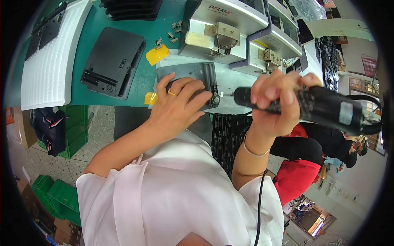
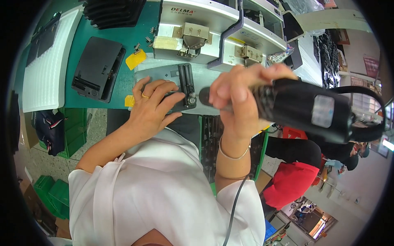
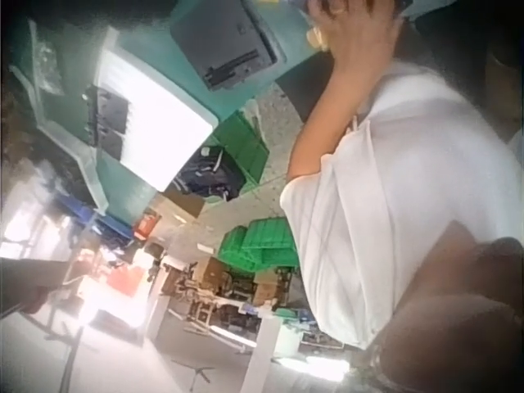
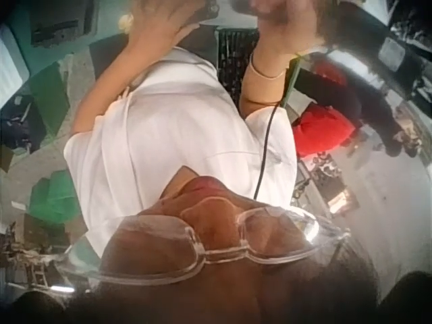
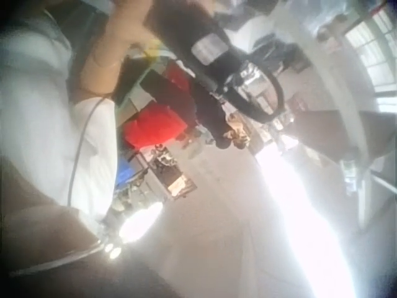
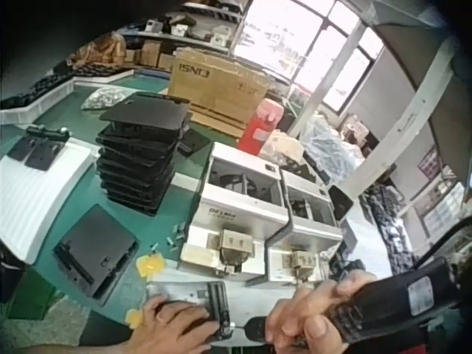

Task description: The person fastens screws into plastic housing modules using an electric screwdriver.

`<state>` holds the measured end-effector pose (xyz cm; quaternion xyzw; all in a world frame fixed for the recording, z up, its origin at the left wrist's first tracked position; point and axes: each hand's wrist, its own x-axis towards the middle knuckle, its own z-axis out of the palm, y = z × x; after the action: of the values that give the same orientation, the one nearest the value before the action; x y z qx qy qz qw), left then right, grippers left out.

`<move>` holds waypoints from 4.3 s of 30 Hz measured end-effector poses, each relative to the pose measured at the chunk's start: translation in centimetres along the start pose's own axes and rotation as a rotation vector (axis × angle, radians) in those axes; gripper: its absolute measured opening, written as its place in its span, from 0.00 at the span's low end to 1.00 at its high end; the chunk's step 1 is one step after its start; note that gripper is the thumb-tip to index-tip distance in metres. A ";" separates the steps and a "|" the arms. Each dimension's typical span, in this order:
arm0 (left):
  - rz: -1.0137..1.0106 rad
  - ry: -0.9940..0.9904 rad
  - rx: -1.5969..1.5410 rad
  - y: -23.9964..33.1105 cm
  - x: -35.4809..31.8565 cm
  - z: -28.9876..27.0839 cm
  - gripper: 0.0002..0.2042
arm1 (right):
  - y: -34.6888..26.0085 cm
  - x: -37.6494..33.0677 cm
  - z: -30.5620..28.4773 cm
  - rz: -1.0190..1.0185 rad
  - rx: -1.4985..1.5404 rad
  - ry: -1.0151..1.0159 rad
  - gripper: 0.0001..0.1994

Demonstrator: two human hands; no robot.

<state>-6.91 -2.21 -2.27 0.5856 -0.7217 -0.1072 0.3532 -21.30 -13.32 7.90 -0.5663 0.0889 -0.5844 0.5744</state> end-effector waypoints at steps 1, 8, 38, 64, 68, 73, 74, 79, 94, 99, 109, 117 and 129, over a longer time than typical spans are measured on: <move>-0.007 -0.001 -0.005 0.1 0.0 0.0 0.26 | -0.2 -0.8 0.1 0.042 -0.030 0.023 0.22; -0.011 -0.044 0.048 0.6 0.6 -0.1 0.22 | -0.1 -3.7 0.0 0.063 -0.194 0.121 0.22; -0.037 -0.060 0.029 0.6 0.5 -0.3 0.22 | 1.1 -5.0 0.6 -0.015 -0.286 0.091 0.23; 0.017 -0.098 0.114 1.1 1.0 -0.7 0.21 | -1.5 2.9 -6.5 -0.442 -0.372 0.430 0.20; 0.016 -0.094 0.118 1.2 1.0 -0.6 0.21 | -1.1 3.0 -6.4 -0.444 -0.422 0.411 0.21; 0.012 -0.100 0.113 1.2 1.1 -0.7 0.21 | -1.0 3.0 -6.3 -0.416 -0.392 0.427 0.22; 0.013 -0.101 0.115 1.2 1.1 -0.7 0.22 | -1.0 3.2 -6.2 -0.415 -0.393 0.429 0.22; 0.011 -0.129 0.093 1.3 1.1 -1.3 0.24 | -1.2 4.8 -6.5 -0.293 -0.431 0.395 0.19; 0.022 0.005 0.051 -0.3 -1.7 -2.5 0.23 | -1.2 6.3 -7.7 -0.175 -0.342 0.218 0.18; 0.006 0.060 -0.012 -1.0 -2.6 -2.5 0.21 | -1.6 5.2 -7.4 -0.150 -0.291 0.293 0.20; 0.057 0.061 -0.024 -1.4 -2.5 -2.4 0.18 | 0.6 -2.3 0.3 0.083 0.030 0.164 0.20; 0.060 0.036 0.038 -1.1 -2.6 -2.5 0.17 | 2.7 -4.0 1.7 0.112 -0.168 0.094 0.22; 0.047 0.082 0.044 -1.0 -2.5 -2.2 0.15 | 3.5 -4.5 2.0 0.052 -0.255 -0.033 0.24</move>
<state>-4.55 0.40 -2.22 0.5800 -0.7223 -0.0590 0.3719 -19.18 -9.89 3.40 -0.6417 0.1678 -0.5440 0.5140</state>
